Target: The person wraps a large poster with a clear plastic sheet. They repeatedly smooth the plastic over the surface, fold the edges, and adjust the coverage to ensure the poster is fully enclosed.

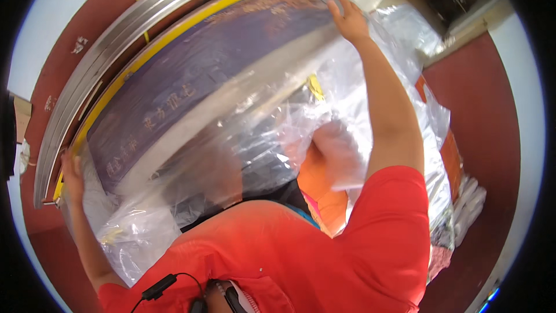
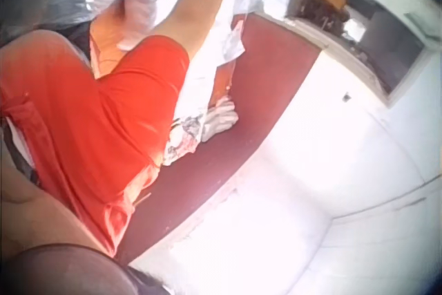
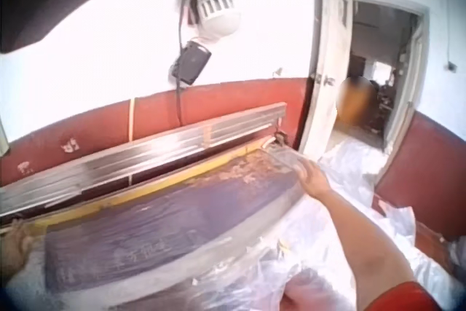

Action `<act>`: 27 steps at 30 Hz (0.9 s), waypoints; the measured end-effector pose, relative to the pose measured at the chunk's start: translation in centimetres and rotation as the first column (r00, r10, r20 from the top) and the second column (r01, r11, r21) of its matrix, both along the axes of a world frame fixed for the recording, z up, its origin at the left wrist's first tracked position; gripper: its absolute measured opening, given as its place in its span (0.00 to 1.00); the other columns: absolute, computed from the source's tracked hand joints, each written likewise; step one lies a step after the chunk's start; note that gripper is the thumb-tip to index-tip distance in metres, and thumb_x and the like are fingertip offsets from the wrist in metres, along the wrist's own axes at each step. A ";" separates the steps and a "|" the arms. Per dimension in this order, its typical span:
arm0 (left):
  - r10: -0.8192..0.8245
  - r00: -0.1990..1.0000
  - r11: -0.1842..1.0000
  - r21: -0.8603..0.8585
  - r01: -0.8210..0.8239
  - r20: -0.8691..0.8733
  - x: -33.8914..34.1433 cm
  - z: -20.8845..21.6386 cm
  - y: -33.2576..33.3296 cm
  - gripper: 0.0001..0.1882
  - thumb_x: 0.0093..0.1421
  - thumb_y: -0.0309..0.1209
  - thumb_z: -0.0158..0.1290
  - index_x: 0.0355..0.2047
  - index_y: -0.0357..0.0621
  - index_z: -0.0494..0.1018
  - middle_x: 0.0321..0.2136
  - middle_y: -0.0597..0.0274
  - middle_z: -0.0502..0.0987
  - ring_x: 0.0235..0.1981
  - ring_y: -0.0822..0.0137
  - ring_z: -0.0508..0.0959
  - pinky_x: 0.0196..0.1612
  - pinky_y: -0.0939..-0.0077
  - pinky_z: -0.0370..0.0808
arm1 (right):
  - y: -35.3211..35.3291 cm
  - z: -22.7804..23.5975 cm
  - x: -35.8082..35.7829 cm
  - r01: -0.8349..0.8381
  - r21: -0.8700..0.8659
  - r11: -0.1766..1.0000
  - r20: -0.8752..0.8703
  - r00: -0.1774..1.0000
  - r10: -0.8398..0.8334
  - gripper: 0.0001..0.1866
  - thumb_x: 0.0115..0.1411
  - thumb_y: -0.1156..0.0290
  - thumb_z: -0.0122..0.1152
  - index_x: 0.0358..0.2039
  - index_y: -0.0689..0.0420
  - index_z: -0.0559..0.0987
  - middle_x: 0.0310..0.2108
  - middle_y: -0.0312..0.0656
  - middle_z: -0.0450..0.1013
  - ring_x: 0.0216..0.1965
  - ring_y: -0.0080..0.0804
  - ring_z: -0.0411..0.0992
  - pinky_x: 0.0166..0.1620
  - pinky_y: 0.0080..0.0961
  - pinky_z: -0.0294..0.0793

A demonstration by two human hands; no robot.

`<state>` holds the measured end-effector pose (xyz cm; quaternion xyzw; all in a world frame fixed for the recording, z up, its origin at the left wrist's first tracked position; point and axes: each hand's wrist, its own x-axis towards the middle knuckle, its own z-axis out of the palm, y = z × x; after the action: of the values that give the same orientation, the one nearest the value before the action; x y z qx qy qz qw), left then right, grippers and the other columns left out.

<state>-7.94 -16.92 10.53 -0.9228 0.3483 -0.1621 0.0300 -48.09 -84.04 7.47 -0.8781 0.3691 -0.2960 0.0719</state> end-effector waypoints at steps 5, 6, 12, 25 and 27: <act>-0.446 0.855 0.878 0.055 0.475 -0.263 -15.0 -1.8 -11.0 0.28 0.53 0.38 0.40 0.53 0.42 0.51 0.55 0.53 0.48 0.57 0.55 0.45 0.56 0.57 0.39 | 4.5 -5.0 -20.5 0.298 0.221 0.929 -0.483 0.861 -0.161 0.27 0.53 0.48 0.40 0.44 0.56 0.67 0.42 0.48 0.65 0.45 0.42 0.62 0.48 0.29 0.59; -0.457 0.859 0.876 0.047 0.479 -0.231 -14.7 -2.3 -10.5 0.27 0.55 0.40 0.36 0.53 0.41 0.51 0.55 0.53 0.49 0.57 0.55 0.46 0.55 0.60 0.40 | 5.7 -6.1 -24.6 0.391 0.266 0.881 -0.548 0.813 -0.196 0.27 0.53 0.48 0.40 0.44 0.56 0.67 0.43 0.48 0.65 0.46 0.40 0.62 0.48 0.28 0.60; -0.552 0.795 0.824 -0.017 0.566 -0.251 -14.9 -2.8 -11.1 0.27 0.57 0.42 0.31 0.54 0.39 0.49 0.55 0.51 0.48 0.56 0.54 0.48 0.56 0.66 0.43 | 13.7 -17.8 -51.2 0.713 0.314 0.627 -0.946 0.295 0.137 0.31 0.50 0.46 0.39 0.32 0.65 0.73 0.36 0.54 0.68 0.41 0.45 0.65 0.46 0.34 0.60; -0.514 0.791 0.829 0.046 0.558 -0.332 -14.0 -3.2 -10.7 0.28 0.58 0.43 0.29 0.54 0.38 0.46 0.56 0.50 0.44 0.57 0.55 0.45 0.57 0.67 0.41 | 23.6 -27.3 -48.5 0.957 0.092 0.275 -0.991 0.114 -0.065 0.18 0.52 0.70 0.41 0.45 0.55 0.65 0.47 0.39 0.62 0.53 0.34 0.54 0.45 0.32 0.64; -0.511 0.790 0.826 0.060 0.560 -0.338 -14.0 -3.0 -10.9 0.28 0.58 0.43 0.28 0.54 0.38 0.45 0.56 0.50 0.44 0.57 0.54 0.45 0.57 0.67 0.41 | 23.6 -26.3 -50.1 0.914 0.066 0.401 -0.998 0.059 0.031 0.14 0.53 0.69 0.42 0.39 0.54 0.72 0.42 0.39 0.66 0.51 0.32 0.55 0.44 0.31 0.65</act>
<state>-21.97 -27.80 7.48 -0.7940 0.6078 0.0093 0.0005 -98.22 -60.47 -18.82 -0.5368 0.7060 0.4551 0.0784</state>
